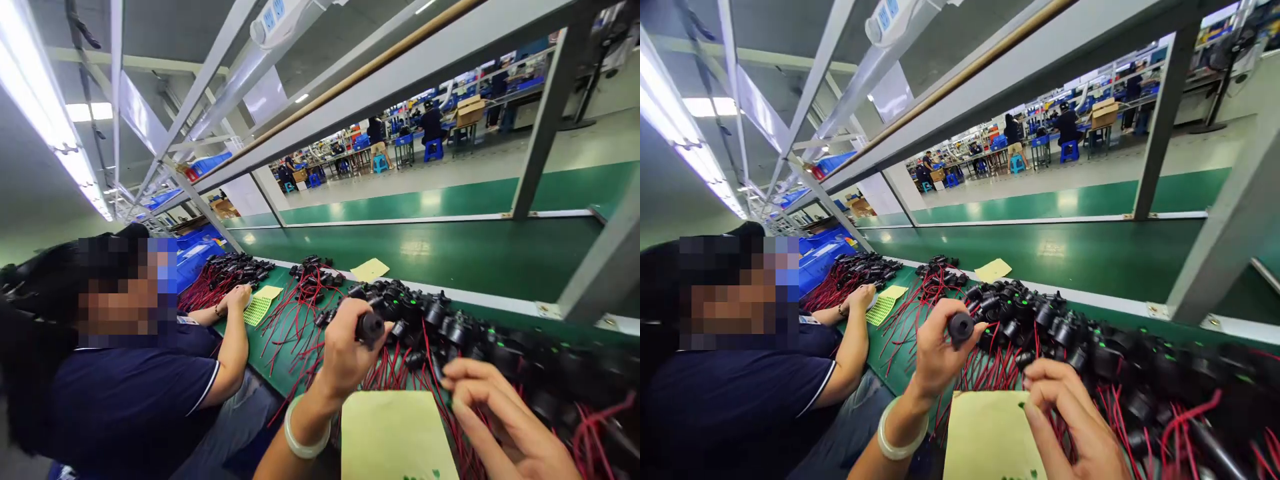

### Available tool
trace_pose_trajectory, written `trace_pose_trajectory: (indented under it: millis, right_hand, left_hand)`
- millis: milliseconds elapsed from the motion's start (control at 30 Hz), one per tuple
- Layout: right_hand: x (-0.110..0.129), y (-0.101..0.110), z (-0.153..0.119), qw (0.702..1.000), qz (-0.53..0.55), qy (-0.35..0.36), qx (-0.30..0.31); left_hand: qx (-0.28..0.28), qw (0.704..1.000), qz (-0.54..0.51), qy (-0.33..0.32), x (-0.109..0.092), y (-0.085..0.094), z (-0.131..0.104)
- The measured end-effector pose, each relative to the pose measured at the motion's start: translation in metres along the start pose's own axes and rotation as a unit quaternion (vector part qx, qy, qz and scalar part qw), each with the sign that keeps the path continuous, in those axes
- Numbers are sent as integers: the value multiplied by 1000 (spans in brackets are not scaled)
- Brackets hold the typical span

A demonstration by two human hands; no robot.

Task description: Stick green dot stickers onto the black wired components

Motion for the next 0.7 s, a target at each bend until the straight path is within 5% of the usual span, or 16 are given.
trace_pose_trajectory:
  millis: [100, 200, 367, 500, 700]
  right_hand:
    - [29, -1, 9, 1000, 2, 1, 6]
    - [48, -6, 11, 1000, 22, 7, 7]
    - [41, -6, 4, 1000, 17, -18, 1]
    - [35, -4, 2, 999, 18, -31, 0]
    - [41, -11, 8, 999, 16, -25, 19]
  left_hand:
    - [-9, 999, 0, 39, -20, -11, -32]
    - [-1, 990, -9, 139, -18, -20, -53]
    - [95, 937, -178, 285, -2, -37, -73]
    - [121, 936, -200, 262, -1, -37, -78]
    - [57, 977, -74, 192, -12, -22, -78]
Point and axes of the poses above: each hand's wrist, its own z-axis towards the middle knuckle, its own y-axis out of the back of the hand, x = y × z, the point moved 8 cm from there along z, towards the middle knuckle, and after that the axes turned 5 degrees about -x, right-handed, at the moved point
